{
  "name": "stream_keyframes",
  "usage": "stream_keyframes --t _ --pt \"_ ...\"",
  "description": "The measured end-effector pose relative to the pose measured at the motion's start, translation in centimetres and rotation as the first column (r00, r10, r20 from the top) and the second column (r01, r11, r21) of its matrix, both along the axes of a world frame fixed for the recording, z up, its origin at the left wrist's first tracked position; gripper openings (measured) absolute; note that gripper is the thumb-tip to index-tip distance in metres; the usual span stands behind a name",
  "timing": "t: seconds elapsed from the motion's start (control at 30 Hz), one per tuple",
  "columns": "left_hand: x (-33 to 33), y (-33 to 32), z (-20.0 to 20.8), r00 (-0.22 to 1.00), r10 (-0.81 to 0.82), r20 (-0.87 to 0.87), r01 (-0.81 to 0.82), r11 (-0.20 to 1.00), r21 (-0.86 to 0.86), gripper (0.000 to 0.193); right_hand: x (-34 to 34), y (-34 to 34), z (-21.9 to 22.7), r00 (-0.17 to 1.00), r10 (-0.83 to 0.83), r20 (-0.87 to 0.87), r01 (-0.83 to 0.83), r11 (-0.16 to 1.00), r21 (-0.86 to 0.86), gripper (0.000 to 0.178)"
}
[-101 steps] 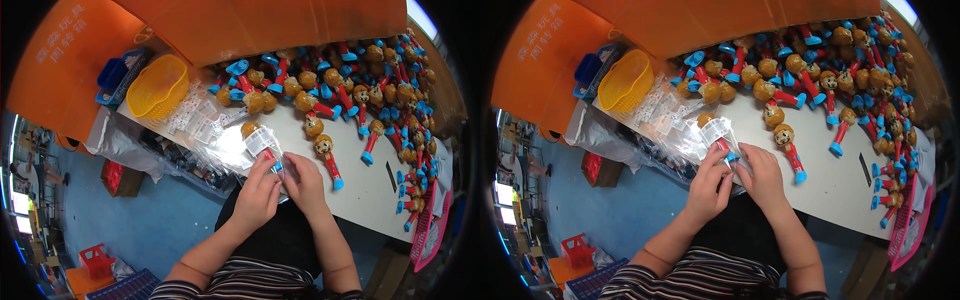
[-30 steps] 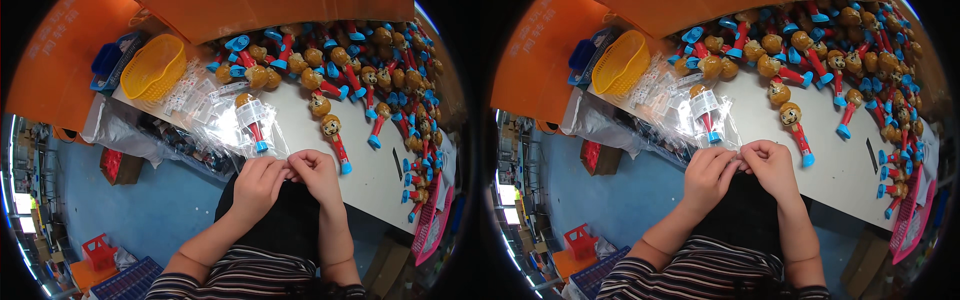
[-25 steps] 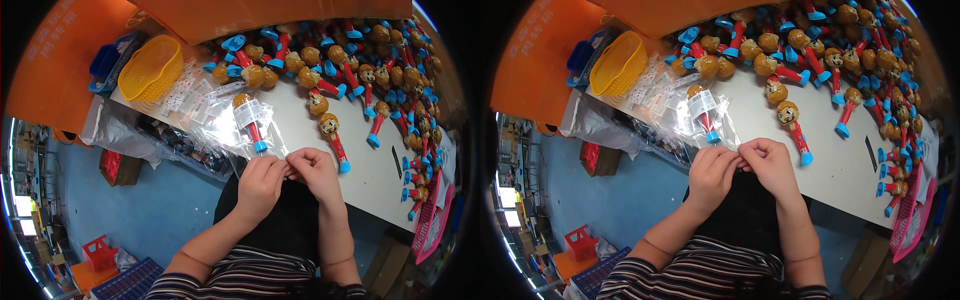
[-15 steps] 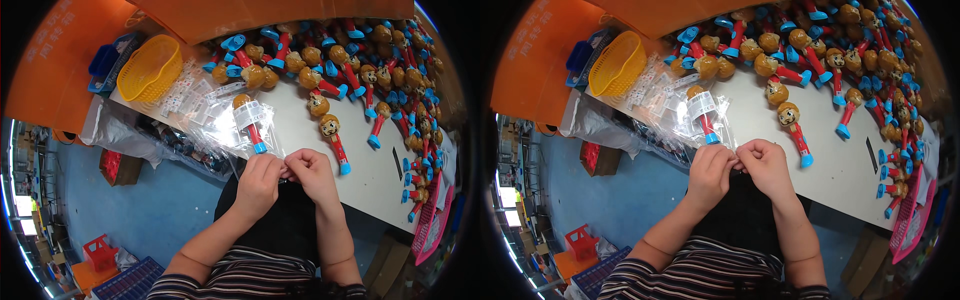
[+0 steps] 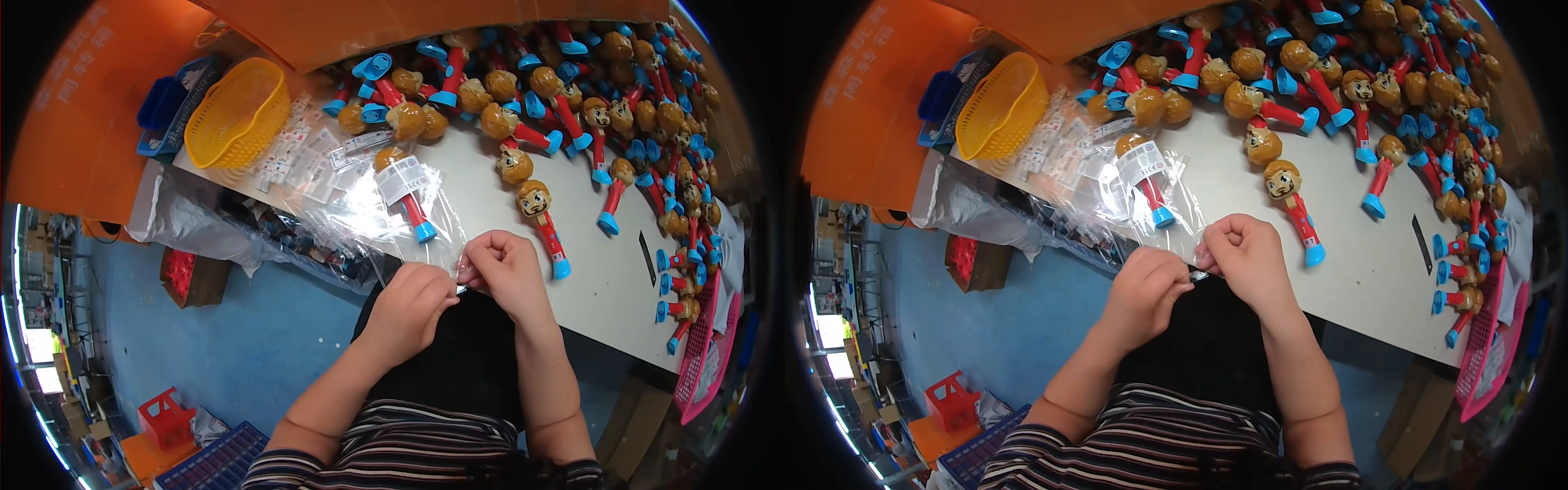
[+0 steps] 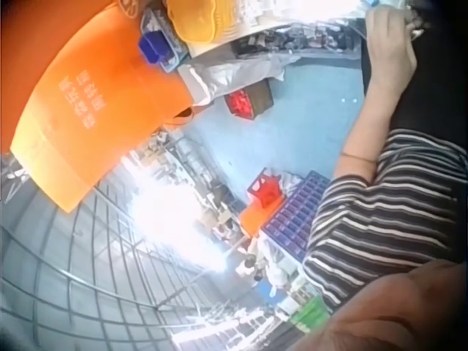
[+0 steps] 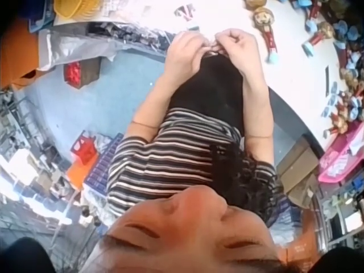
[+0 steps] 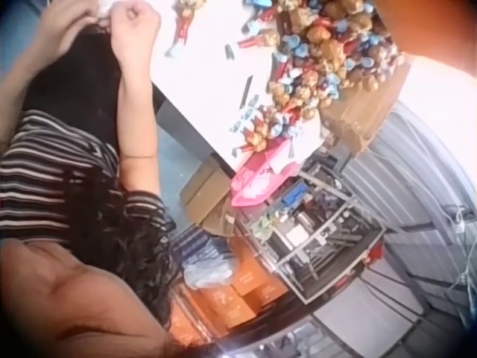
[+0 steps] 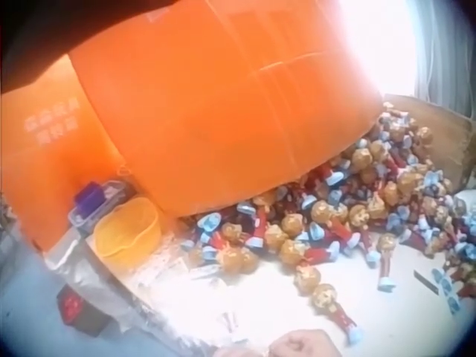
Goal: Packing individual toy figures into clear plastic bags at a workbench.
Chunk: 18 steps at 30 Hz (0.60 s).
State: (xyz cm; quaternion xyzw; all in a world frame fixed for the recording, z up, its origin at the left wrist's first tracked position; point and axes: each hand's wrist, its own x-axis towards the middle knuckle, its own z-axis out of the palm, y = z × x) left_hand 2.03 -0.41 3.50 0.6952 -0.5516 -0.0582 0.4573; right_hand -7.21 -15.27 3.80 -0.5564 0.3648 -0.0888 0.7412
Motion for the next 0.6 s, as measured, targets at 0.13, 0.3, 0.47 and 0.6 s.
stream_keyframes --t 0.13,0.3,0.47,0.6 --pt "0.3 1.0 -0.2 0.998 0.055 -0.002 -0.055 0.998 0.015 0.014 -0.2 -0.1 -0.4 0.998 0.053 0.043 -0.054 0.999 0.004 0.015" --pt "-0.6 -0.8 0.5 0.973 0.227 0.043 -0.226 0.973 -0.041 0.014 -0.5 -0.8 -0.1 0.993 0.109 0.035 -0.111 0.991 0.08 0.015" --pt "-1.1 -1.6 0.2 0.976 0.203 0.079 -0.203 0.979 -0.015 0.013 -0.5 -0.7 -0.1 0.994 0.101 0.049 -0.105 0.991 0.083 0.014" --pt "-1.2 -1.7 -0.2 0.979 0.187 0.077 -0.189 0.982 0.016 0.012 -0.5 -0.5 -0.1 0.993 0.084 0.081 -0.092 0.991 0.1 0.017"
